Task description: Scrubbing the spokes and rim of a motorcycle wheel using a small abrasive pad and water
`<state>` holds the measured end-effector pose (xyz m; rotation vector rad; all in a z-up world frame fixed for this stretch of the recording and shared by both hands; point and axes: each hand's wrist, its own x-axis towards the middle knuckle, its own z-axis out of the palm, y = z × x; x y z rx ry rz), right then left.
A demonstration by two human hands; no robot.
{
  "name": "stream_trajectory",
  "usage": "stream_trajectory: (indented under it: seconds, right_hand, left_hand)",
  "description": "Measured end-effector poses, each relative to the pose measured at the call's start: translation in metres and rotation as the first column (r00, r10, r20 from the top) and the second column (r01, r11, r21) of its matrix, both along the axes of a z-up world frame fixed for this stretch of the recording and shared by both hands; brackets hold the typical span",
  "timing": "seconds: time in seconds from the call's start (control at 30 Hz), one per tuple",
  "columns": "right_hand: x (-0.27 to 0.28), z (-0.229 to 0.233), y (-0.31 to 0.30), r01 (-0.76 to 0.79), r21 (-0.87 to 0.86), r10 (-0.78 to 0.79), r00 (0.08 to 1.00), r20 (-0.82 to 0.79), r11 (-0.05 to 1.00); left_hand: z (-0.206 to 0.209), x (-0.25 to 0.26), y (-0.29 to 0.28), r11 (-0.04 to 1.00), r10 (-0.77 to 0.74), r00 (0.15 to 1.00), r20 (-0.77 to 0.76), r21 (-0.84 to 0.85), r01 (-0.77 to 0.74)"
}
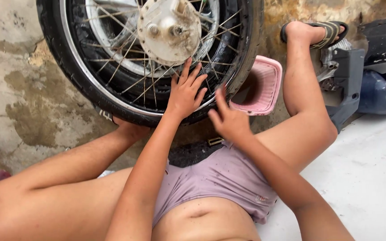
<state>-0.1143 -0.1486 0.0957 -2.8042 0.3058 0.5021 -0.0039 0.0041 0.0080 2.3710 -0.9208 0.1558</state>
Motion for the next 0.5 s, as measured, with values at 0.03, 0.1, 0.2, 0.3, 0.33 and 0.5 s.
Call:
stream_trajectory:
  seconds: [0.03,0.1,0.2,0.3,0.33,0.5]
  right_hand:
    - [0.0,-0.002,-0.001,0.007,-0.004,-0.006,1.0,0.017,1.0]
    - [-0.003,-0.007,0.0,0.016,-0.034,-0.015,0.999,0.029,0.999]
    - [0.006,-0.03,-0.019,0.079,-0.104,-0.07,0.994,0.084,0.991]
    - [-0.023,-0.037,0.006,0.013,-0.098,-0.007,0.998,0.06,0.995]
    - [-0.009,-0.042,-0.004,0.017,-0.103,-0.009,0.997,0.079,0.995]
    - [0.0,-0.044,-0.003,0.038,-0.145,-0.015,0.988,0.152,0.989]
  left_hand:
    - [0.0,0.001,-0.001,1.0,-0.006,1.0,0.017,-0.004,0.007]
    - [-0.001,-0.004,0.0,1.0,0.005,1.0,-0.022,0.012,-0.004]
    - [-0.003,-0.001,-0.003,0.999,0.005,1.0,-0.026,-0.032,-0.006]
    - [0.0,-0.002,-0.002,0.999,0.006,1.0,-0.017,-0.035,-0.007]
    - [-0.002,0.006,-0.005,0.999,0.003,1.0,0.002,-0.04,-0.003]
    - [-0.001,0.002,-0.007,1.0,0.02,1.0,0.021,0.013,-0.02]
